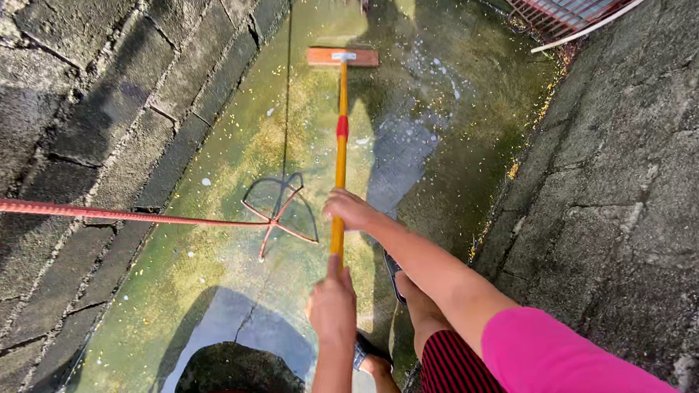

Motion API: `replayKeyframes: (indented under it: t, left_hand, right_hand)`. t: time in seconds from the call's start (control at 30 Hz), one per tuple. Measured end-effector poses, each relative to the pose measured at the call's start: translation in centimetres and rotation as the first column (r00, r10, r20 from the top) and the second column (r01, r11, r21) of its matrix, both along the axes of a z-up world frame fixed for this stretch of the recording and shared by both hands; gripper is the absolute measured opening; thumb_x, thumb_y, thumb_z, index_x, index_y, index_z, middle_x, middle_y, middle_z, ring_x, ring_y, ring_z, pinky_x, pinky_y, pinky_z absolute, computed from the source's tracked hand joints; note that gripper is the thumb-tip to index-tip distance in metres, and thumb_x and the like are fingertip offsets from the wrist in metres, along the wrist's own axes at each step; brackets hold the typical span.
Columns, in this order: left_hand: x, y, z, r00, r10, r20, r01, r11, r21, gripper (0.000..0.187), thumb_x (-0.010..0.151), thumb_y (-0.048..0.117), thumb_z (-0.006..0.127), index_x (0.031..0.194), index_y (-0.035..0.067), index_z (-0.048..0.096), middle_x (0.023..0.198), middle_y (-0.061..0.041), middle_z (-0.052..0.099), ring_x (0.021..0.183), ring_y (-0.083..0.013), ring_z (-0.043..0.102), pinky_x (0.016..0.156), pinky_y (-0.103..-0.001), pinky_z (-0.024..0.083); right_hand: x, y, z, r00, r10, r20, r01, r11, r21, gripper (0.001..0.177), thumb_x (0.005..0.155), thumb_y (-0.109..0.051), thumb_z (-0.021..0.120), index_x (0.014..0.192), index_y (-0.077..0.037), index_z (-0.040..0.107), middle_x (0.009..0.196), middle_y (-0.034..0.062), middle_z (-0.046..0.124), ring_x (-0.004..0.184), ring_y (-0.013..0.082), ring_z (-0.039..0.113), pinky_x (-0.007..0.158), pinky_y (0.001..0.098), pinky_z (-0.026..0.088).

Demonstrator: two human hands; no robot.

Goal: The person uses a long-handled brush to scrub an outdoor concrete floor near a washing machine and various containers.

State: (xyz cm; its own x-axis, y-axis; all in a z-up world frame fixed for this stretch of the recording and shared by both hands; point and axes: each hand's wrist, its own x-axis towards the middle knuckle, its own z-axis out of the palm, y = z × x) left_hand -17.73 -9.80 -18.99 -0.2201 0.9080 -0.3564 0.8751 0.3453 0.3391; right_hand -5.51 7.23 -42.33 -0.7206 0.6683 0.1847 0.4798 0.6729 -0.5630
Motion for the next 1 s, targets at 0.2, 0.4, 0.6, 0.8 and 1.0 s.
replayKeyframes:
  t: [0.2,0.4,0.6,0.8,1.0]
  left_hand:
    - [-0.1,-8.9,6.3,0.993,-0.103,-0.062,0.098,0.992,-0.077,0.045,0.093,0.042,0.060,0.135,0.028,0.059,0.064,-0.013,0.071,0.057,-0.0370,0.072,0.048,-0.051,0.057]
    - [1.7,-4.5,3.7,0.981,-0.093,-0.168,0.088,0.995,-0.037,0.040,0.092,0.042,0.062,0.131,0.032,0.063,0.063,-0.011,0.070,0.055,-0.0354,0.072,0.047,-0.049,0.056]
    - [9.4,6.8,-6.7,0.977,-0.214,0.015,0.213,0.975,0.067,0.040,0.099,0.026,0.061,0.139,0.019,0.058,0.070,-0.016,0.071,0.064,-0.0370,0.073,0.056,-0.050,0.058]
    - [12.0,10.9,-2.3,0.979,-0.200,0.041,0.199,0.980,0.029,0.039,0.096,0.037,0.063,0.133,0.026,0.061,0.078,-0.018,0.073,0.074,-0.0409,0.074,0.065,-0.052,0.059]
    - [9.9,4.0,7.4,0.949,-0.308,-0.064,0.293,0.940,-0.173,0.055,0.092,0.043,0.059,0.146,0.035,0.053,0.071,-0.014,0.071,0.060,-0.0352,0.073,0.053,-0.048,0.058]
  right_hand:
    - [0.8,-12.9,9.5,0.923,-0.293,-0.248,0.235,0.943,-0.237,0.024,0.068,-0.010,0.076,0.066,-0.014,0.053,0.074,0.0031,0.060,0.083,0.0253,0.061,0.088,0.0401,0.048]
    - [2.2,-8.0,5.7,0.955,-0.231,-0.187,0.206,0.968,-0.143,0.021,0.065,-0.009,0.077,0.063,-0.015,0.057,0.070,0.0022,0.059,0.081,0.0256,0.060,0.088,0.0416,0.047]
    - [11.3,4.5,-3.2,0.967,-0.237,-0.097,0.252,0.950,0.185,0.022,0.063,-0.008,0.076,0.073,-0.016,0.057,0.086,0.0036,0.062,0.100,0.0321,0.059,0.094,0.0432,0.046]
    - [14.7,6.7,2.1,0.928,-0.350,-0.131,0.349,0.937,-0.026,0.030,0.062,-0.005,0.077,0.068,-0.012,0.049,0.075,0.0054,0.055,0.086,0.0304,0.059,0.088,0.0470,0.045]
    - [9.3,-5.6,17.7,0.709,-0.439,-0.551,0.564,0.823,0.070,0.033,0.070,0.002,0.077,0.069,-0.009,0.046,0.076,0.0058,0.056,0.079,0.0277,0.063,0.092,0.0553,0.046]
